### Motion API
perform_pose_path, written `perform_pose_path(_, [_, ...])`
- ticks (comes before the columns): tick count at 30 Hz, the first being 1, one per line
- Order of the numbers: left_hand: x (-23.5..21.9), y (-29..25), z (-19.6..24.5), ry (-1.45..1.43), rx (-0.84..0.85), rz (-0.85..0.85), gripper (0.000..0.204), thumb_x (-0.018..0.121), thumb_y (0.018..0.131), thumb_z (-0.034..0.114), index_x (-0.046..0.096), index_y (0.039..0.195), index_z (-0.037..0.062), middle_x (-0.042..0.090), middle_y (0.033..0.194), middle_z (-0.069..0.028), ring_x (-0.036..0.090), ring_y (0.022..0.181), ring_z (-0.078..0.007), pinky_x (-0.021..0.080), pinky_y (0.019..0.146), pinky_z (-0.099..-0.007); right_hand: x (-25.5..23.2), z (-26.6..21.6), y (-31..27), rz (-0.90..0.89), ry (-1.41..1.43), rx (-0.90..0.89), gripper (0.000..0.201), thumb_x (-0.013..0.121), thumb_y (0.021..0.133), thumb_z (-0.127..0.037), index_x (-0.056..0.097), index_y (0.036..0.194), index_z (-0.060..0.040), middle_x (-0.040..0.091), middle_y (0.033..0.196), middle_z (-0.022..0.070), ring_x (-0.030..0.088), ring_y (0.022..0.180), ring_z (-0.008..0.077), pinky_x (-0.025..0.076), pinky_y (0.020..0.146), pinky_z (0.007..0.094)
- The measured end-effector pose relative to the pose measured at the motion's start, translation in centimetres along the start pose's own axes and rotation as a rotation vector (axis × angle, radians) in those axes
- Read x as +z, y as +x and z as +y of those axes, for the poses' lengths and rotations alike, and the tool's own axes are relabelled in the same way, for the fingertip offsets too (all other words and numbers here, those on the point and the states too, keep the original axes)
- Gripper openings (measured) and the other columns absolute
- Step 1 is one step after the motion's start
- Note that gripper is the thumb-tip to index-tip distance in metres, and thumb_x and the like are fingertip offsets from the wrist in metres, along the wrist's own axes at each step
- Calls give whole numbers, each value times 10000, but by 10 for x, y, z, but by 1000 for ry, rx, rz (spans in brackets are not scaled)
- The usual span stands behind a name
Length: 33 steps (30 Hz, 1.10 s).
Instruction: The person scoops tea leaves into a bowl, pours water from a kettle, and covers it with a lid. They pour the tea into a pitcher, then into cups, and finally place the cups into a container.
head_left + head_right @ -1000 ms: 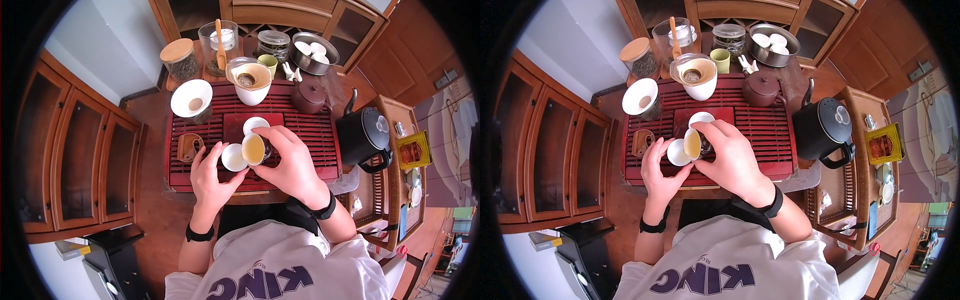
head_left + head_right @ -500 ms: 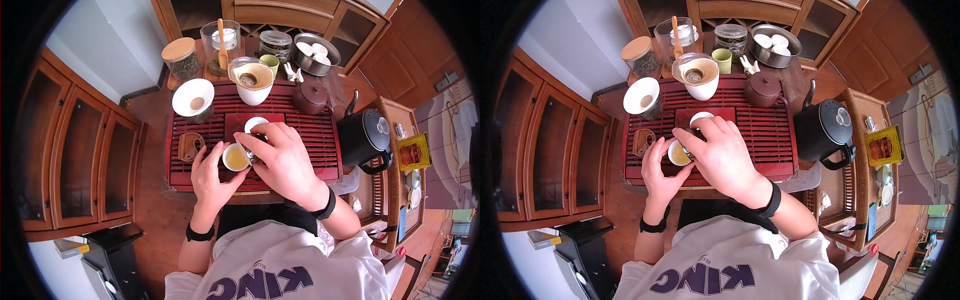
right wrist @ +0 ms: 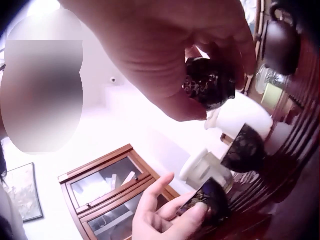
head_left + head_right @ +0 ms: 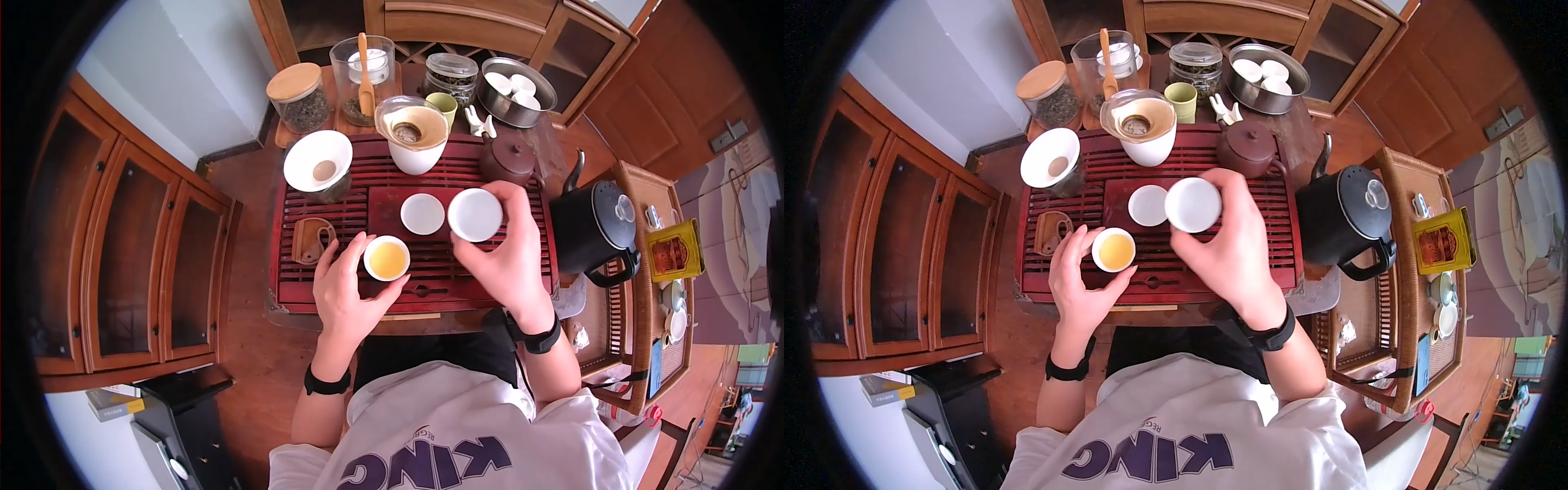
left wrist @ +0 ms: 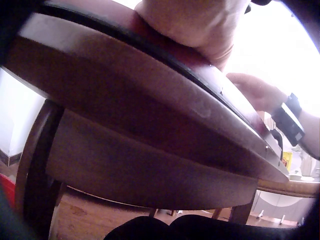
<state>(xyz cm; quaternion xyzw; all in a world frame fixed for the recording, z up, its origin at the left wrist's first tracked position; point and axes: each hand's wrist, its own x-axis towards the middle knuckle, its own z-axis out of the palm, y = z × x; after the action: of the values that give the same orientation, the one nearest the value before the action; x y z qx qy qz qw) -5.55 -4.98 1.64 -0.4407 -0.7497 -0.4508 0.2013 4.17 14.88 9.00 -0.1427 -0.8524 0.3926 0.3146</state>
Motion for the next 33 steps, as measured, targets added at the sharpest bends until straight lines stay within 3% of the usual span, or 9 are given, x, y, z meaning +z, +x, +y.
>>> perform_pose_path(3, [-1,0,-1,19,4,-14,886,902,673,55,423,1416,1,679,1167,-170,685,1063,-267,554,942,-379,-5,18,-9,15,-8,83,527,808,733,-48,511,1169,-28,659,1022,90,673,940,178,526,847,301])
perform_pose_path(5, [0,-2,0,-1,-32,-19,891,900,680,52,414,1425,-4,663,1186,-169,678,1071,-264,553,946,-383,-6,25,-18,-33,-34,136,534,819,738,-101,493,1156,-37,667,1007,135,704,924,278,546,784,367])
perform_pose_path(9, [1,-3,-1,-40,-63,-25,889,890,692,40,405,1436,-6,647,1202,-170,669,1080,-261,549,951,-386,-4,36,-32,-29,-6,151,546,831,742,-114,495,1165,-37,665,1033,147,699,944,300,545,809,378])
perform_pose_path(11, [2,-4,-3,-84,-74,-20,881,876,706,24,396,1444,-7,644,1206,-169,658,1096,-254,537,967,-386,-3,36,-35,-21,-18,173,608,828,737,-53,501,1248,-20,662,1081,125,676,1016,215,524,898,334])
perform_pose_path(13, [3,-3,-1,-81,-103,-6,865,888,697,64,424,1424,-1,669,1167,-144,671,1071,-256,523,977,-417,-4,32,-35,-41,-61,134,679,812,741,-93,474,1326,-25,648,1107,173,662,1062,336,529,891,413])
perform_pose_path(18, [2,-5,1,-140,-176,8,871,888,695,48,420,1428,-6,653,1185,-152,666,1075,-261,533,967,-403,1,35,-41,-26,-63,133,764,812,719,-82,457,1393,-21,609,1236,209,604,1152,374,498,978,434])
perform_pose_path(23, [-5,3,10,-216,-212,58,870,876,722,25,394,1445,-5,630,1218,-173,654,1099,-254,534,969,-389,-8,25,-40,177,-239,-128,770,822,697,-66,484,1387,-19,522,1395,196,530,1255,379,438,1065,461])
perform_pose_path(27, [-12,20,25,-217,-161,83,882,885,712,30,394,1444,-6,633,1212,-177,654,1100,-260,531,973,-390,-13,23,-29,219,139,-289,681,801,703,-30,539,1332,-9,561,1366,197,540,1271,369,410,1102,472])
perform_pose_path(33, [-4,31,30,-302,-73,67,936,851,715,-29,320,1486,6,618,1237,-173,633,1122,-256,500,997,-393,3,22,-14,-37,-416,-151,740,833,780,-248,495,1392,-3,430,1456,290,446,1338,445,381,1117,502])
